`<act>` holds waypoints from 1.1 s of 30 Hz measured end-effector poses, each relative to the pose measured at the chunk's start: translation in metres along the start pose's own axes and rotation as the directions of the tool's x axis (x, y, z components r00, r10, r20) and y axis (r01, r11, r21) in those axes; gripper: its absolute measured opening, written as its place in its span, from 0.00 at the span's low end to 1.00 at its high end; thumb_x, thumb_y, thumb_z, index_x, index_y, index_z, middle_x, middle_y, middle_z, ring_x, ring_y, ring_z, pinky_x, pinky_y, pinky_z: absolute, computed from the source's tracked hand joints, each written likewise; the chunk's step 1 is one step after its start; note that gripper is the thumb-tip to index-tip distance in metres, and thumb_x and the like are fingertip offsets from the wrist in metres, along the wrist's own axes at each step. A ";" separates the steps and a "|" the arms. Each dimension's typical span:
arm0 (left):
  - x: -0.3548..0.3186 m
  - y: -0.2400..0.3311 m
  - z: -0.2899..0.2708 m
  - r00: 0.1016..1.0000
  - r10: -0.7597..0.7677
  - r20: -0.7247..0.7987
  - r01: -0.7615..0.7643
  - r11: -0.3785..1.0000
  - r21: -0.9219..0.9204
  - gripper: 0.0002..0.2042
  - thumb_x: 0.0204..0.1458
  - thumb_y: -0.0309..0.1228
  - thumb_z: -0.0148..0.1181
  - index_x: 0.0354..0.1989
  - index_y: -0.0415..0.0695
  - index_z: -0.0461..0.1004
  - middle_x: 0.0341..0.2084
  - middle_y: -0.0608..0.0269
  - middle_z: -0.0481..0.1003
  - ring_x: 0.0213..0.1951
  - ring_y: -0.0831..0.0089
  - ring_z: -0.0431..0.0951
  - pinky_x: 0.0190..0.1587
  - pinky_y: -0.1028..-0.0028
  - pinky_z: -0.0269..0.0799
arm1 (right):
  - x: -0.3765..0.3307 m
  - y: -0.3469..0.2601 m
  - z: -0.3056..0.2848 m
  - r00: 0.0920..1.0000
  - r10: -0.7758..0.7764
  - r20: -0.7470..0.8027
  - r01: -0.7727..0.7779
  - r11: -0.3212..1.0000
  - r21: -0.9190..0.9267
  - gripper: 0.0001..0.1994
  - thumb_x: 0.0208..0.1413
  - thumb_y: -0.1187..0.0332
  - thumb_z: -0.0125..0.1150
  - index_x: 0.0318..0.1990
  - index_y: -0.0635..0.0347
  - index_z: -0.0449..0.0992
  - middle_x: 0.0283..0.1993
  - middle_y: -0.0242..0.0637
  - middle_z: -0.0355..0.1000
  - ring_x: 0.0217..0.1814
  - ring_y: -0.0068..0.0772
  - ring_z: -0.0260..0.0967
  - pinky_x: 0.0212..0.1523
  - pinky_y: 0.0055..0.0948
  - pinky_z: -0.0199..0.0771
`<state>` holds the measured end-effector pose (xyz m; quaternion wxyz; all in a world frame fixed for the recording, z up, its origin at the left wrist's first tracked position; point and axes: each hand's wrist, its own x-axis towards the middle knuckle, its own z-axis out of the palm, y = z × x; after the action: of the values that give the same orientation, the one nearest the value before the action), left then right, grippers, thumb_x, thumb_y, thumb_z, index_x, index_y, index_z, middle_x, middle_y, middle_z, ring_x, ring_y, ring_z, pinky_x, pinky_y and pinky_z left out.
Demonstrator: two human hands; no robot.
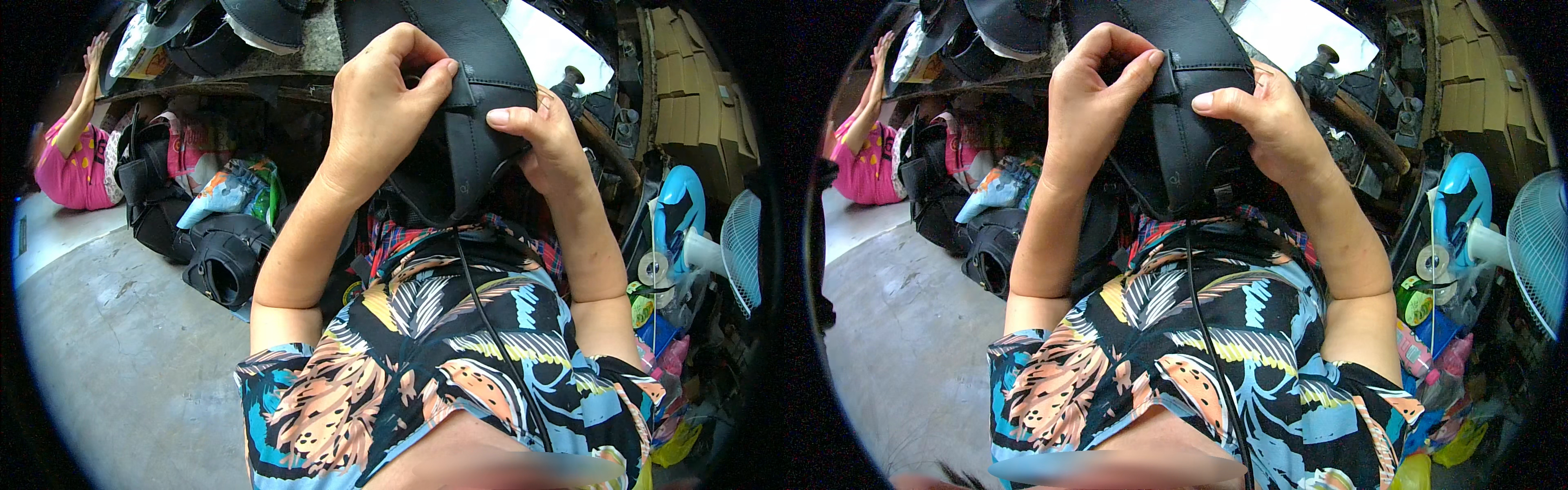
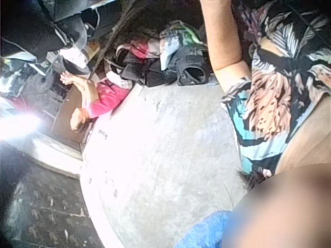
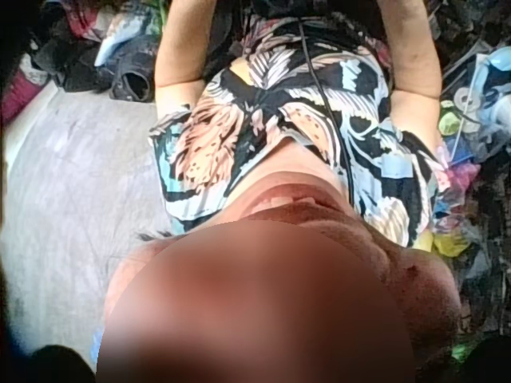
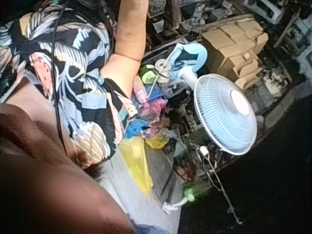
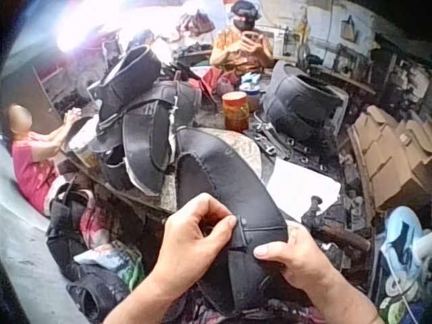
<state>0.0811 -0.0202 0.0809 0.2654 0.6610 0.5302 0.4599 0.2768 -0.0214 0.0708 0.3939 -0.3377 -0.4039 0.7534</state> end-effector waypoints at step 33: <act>-0.003 0.002 -0.010 0.982 0.184 0.033 -0.186 0.976 0.112 0.07 0.47 0.24 0.66 0.33 0.38 0.76 0.28 0.62 0.73 0.33 0.71 0.75 0.39 0.76 0.70 | 0.005 0.002 0.013 0.998 0.014 -0.068 -0.013 1.000 0.004 0.18 0.44 0.76 0.70 0.45 0.64 0.77 0.40 0.37 0.79 0.38 0.26 0.77 0.44 0.26 0.79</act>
<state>0.0725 -0.0250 0.0857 0.1888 0.7267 0.4890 0.4440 0.2635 -0.0221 0.0739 0.4030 -0.3650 -0.3865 0.7450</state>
